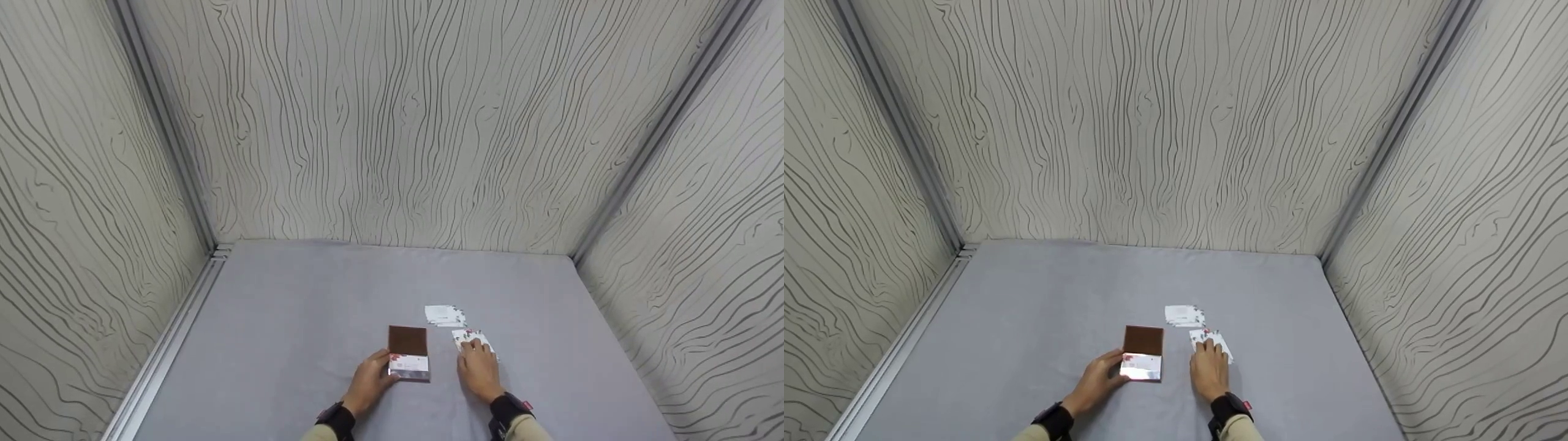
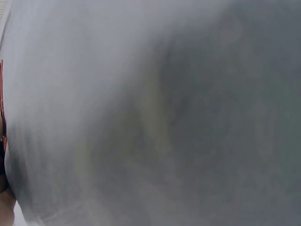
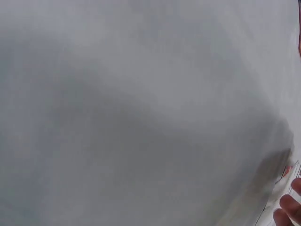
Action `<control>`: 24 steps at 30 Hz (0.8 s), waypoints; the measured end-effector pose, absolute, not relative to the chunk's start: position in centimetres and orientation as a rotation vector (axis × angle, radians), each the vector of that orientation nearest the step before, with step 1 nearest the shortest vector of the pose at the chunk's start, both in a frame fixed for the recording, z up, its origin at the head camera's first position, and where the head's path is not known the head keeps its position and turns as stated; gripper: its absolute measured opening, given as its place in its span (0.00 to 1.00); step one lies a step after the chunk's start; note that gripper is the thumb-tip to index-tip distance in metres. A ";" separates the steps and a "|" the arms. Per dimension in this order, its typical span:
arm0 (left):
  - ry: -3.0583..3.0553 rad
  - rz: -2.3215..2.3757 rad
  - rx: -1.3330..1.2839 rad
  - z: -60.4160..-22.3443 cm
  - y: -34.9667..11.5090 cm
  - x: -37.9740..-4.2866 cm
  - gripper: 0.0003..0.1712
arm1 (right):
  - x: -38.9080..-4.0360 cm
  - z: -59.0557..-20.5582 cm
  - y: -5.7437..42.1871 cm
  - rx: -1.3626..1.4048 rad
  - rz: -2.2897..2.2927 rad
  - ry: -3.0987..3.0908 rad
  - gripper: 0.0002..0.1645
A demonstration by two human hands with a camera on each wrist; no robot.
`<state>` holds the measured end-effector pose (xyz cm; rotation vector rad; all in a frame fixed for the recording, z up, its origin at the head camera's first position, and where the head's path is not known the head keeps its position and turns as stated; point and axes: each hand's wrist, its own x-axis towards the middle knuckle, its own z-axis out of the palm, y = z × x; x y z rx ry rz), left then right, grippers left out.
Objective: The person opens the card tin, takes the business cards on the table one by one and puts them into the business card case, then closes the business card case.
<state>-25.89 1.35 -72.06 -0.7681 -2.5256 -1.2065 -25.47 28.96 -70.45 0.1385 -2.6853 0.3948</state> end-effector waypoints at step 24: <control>-2.493 -1.181 -0.809 -72.5 1.1 -25.9 0.25 | -24.3 -69.5 33.4 -0.079 0.400 -2.773 0.24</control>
